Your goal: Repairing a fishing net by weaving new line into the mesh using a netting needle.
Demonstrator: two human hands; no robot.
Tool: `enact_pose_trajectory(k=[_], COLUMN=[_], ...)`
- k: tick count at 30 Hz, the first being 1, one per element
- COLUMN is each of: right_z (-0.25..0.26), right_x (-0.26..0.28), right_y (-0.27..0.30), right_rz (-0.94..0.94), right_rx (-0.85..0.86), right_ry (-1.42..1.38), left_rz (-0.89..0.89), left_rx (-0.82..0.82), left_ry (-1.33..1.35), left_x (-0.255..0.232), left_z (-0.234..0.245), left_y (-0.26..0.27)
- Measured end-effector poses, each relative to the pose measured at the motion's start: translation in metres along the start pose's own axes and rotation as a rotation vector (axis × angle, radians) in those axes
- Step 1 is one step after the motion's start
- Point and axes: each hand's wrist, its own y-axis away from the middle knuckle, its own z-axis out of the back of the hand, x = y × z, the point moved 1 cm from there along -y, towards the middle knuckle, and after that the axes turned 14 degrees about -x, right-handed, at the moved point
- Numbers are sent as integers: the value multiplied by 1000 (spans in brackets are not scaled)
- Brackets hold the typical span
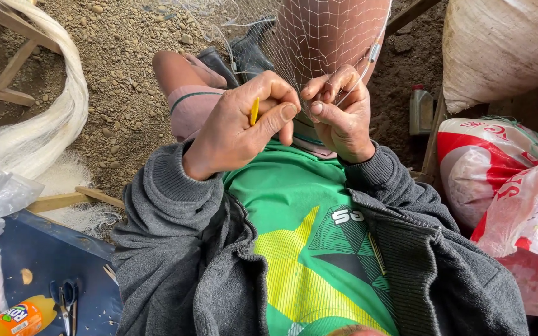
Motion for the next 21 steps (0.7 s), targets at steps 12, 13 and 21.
enact_pose_trajectory(k=[12,13,21], right_z=[5,6,15], right_x=[-22,-23,-21], right_y=[-6,-7,-5], right_rz=[207,206,163], right_rx=[-29,-31,4], right_ry=[-23,-21,17], left_rz=[145,146,-326], left_rx=[-87,-86,-214], left_ry=[254,256,-314], left_x=[57,59,60], left_z=[-31,-33,-58], left_y=[40,39,43])
